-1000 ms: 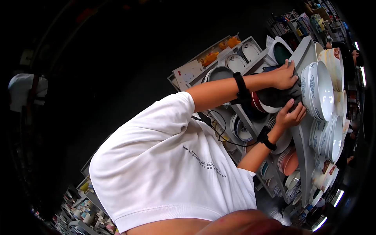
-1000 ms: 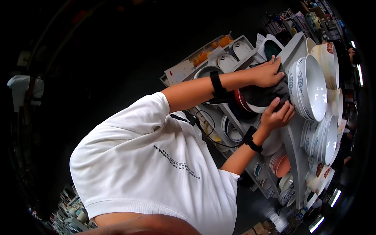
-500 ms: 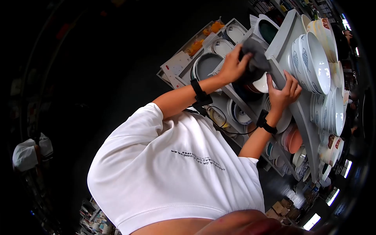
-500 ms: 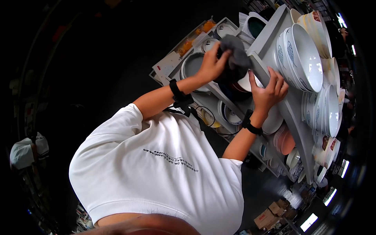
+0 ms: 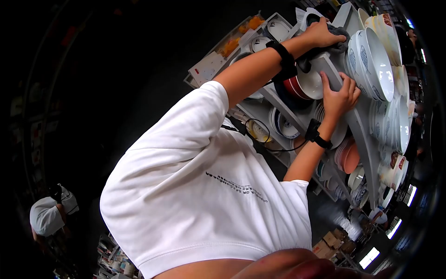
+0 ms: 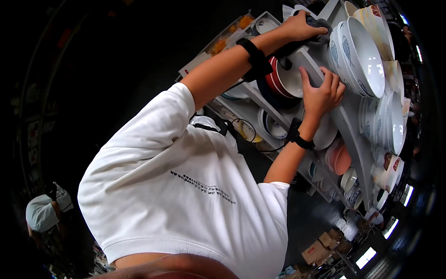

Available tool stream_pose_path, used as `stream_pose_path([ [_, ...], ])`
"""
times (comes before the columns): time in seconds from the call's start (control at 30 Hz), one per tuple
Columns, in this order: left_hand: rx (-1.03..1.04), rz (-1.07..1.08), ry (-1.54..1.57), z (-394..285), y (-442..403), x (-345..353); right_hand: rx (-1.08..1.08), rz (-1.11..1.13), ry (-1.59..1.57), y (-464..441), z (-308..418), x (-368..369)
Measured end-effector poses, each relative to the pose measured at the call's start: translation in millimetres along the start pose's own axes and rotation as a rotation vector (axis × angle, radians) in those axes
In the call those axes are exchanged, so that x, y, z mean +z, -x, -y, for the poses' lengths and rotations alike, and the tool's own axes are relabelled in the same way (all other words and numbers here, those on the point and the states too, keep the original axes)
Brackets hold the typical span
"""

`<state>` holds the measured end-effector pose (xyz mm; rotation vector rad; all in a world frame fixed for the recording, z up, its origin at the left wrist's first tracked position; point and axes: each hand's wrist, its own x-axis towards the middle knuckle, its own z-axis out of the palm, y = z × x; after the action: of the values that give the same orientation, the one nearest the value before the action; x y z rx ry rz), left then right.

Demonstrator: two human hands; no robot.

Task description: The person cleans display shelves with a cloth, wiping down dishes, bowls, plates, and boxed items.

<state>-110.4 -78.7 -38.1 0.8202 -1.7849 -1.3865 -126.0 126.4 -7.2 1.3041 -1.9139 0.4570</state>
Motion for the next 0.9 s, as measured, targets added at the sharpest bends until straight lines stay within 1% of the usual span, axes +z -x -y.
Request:
stream_pose_path([
  [0.03,0.001,-0.002,-0.007,3,7,-1,-0.008,-0.006,0.007,0,-1,1],
  [0.13,-0.085,0.005,0.200,9,23,-3,0.000,-0.003,0.011,-1,1,1],
  [0.17,-0.087,0.005,0.205,12,26,-4,-0.002,0.007,0.004,-1,0,0],
  [0.23,-0.094,0.107,0.266,17,29,-7,-0.003,0.002,0.009,-1,-1,0],
  [0.27,-0.094,0.103,0.268,16,35,-12,0.005,-0.003,0.009,-1,-1,0],
  [0.33,-0.176,0.210,0.343,5,59,-27,0.009,-0.018,-0.019,-1,-3,2],
  [0.37,-0.183,0.200,0.340,2,70,-30,0.015,-0.034,-0.047,-1,-3,4],
  [0.43,-0.211,0.113,0.410,-6,93,-35,-0.008,-0.053,-0.076,1,-1,1],
  [0.47,-0.169,0.013,0.348,-10,104,-33,0.010,-0.029,-0.082,2,-3,0],
  [0.5,-0.108,-0.069,0.524,-11,114,-24,0.030,-0.011,-0.087,-1,-4,3],
  [0.57,-0.201,-0.097,0.459,-22,124,-26,0.021,0.024,-0.122,2,-2,0],
  [0.63,-0.200,-0.070,0.453,-27,115,-29,0.028,-0.001,-0.177,-5,4,-3],
  [0.67,-0.195,-0.061,0.383,-23,106,-26,0.016,-0.026,-0.299,-3,-2,-2],
  [0.7,-0.193,-0.047,0.318,-20,96,-23,0.018,-0.028,-0.293,-5,10,-17],
  [0.77,-0.136,-0.054,0.230,-13,76,-19,0.098,-0.086,-0.523,-2,42,-52],
  [0.8,-0.107,-0.064,0.187,-10,67,-17,0.062,-0.099,-0.692,-5,59,-71],
  [0.83,-0.125,-0.072,0.153,-9,56,-14,0.033,-0.114,-0.854,-9,75,-92],
  [0.87,-0.119,-0.092,0.104,-7,43,-13,-0.080,-0.127,-0.876,-17,85,-118],
  [0.9,-0.104,-0.060,0.020,10,18,5,-0.197,-0.153,-0.899,-24,89,-137],
])
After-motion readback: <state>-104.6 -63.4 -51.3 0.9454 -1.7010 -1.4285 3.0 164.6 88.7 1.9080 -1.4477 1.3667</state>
